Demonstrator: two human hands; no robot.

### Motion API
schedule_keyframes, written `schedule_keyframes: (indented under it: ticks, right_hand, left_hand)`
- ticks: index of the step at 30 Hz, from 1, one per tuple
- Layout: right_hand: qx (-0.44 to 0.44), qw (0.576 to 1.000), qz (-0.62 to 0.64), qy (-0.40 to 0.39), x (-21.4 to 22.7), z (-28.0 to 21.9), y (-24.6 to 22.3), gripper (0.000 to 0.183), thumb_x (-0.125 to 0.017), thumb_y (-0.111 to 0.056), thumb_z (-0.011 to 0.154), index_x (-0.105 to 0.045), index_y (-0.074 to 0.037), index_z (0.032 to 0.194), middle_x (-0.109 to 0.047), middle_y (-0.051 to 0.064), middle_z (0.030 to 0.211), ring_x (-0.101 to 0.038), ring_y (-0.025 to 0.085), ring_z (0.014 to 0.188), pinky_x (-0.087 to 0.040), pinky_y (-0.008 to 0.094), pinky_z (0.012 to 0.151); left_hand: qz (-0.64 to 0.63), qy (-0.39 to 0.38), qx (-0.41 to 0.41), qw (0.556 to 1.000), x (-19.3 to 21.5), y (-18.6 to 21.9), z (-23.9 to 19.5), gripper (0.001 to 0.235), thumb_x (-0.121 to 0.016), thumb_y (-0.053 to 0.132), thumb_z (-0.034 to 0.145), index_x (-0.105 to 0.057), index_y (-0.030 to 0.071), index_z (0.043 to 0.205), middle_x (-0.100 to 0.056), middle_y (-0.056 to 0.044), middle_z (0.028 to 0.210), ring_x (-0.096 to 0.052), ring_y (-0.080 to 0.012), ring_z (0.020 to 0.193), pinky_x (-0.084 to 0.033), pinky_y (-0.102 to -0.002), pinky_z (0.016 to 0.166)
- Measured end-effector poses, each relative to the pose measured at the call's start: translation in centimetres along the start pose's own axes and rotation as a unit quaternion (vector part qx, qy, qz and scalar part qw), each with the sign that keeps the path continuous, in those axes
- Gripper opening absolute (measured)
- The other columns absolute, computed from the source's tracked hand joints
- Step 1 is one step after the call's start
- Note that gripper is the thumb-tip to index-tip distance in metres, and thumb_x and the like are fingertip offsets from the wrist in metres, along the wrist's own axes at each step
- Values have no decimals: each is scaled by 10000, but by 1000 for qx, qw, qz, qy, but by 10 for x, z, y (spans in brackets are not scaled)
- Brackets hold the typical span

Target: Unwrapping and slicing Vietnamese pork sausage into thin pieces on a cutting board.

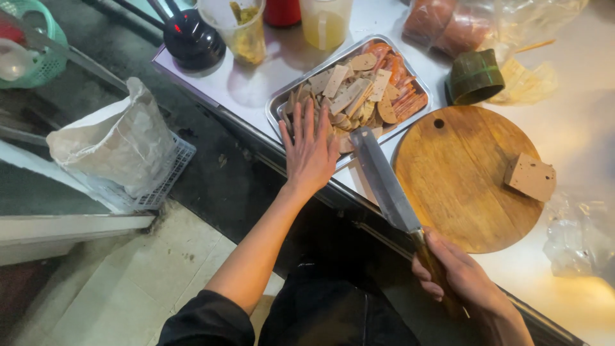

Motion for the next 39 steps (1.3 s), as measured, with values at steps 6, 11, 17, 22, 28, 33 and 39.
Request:
schedule_keyframes:
  ticks: [6,11,17,22,28,33,39]
  right_hand:
    - [79,981,175,21,44,-43,6,408,-340,-438,1045,-484,-68,950,-472,66,642,-411,135,447,-352,293,397]
    - [149,967,199,59,100,-73,34,460,-299,-470,1101,-456,-55,982,-426,65,629,-374,128,415,-339,293,379]
    - [210,951,224,27,167,-61,100,495,-232,-510,1137,-451,-66,1119,-434,75,616,-372,150,372,-350,314,354]
    - [323,894,238,-201,160,-68,95,622,-192,-468,1246,-492,23,1008,-467,97,707,-425,216,513,-402,352,500]
    - [139,954,223,145,143,-90,53,456,-235,-449,1076,-402,-55,917,-393,57,598,-340,140,397,-313,311,390]
    - [268,918,233,175,168,-107,55,437,-243,-439,1144,-446,-69,1031,-388,20,631,-342,92,430,-314,274,394]
    - [245,909,270,203,176,-115,84,441,-240,-474,1122,-448,-87,1082,-405,43,631,-347,121,422,-327,293,410]
  left_hand:
    - [-53,57,-37,996,26,70,16,710,-586,353,1047,-285,47,1613,-218,-233,1681,-149,-425,1577,-55,-677,1221]
    - [-193,62,-158,966,-20,167,21,567,-648,287,994,-497,27,1475,-493,-198,1529,-408,-374,1485,-287,-528,1269]
    - [-171,22,-252,952,-55,202,11,335,-695,227,921,-700,67,1215,-671,-135,1298,-593,-321,1277,-420,-486,1149]
    - [-99,35,-238,966,-28,134,16,189,-695,160,963,-734,41,1105,-715,-104,1182,-661,-290,1116,-526,-427,997]
    - [-73,31,-216,973,-26,142,13,241,-696,166,954,-727,-29,1092,-704,-150,1172,-651,-323,1114,-522,-427,983]
    - [-221,-123,-406,878,-101,289,-3,391,-699,231,884,-681,116,1257,-640,-109,1343,-570,-314,1287,-473,-474,1061]
    - [-130,-144,-370,908,-155,346,29,522,-628,58,794,-623,195,1297,-672,-88,1315,-602,-305,1259,-509,-480,1013]
Point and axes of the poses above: each hand's wrist, its own z-axis towards the middle knuckle, its own x-axis out of the back of the hand, y = z × x, the point moved 7 cm from there along z, towards the middle knuckle
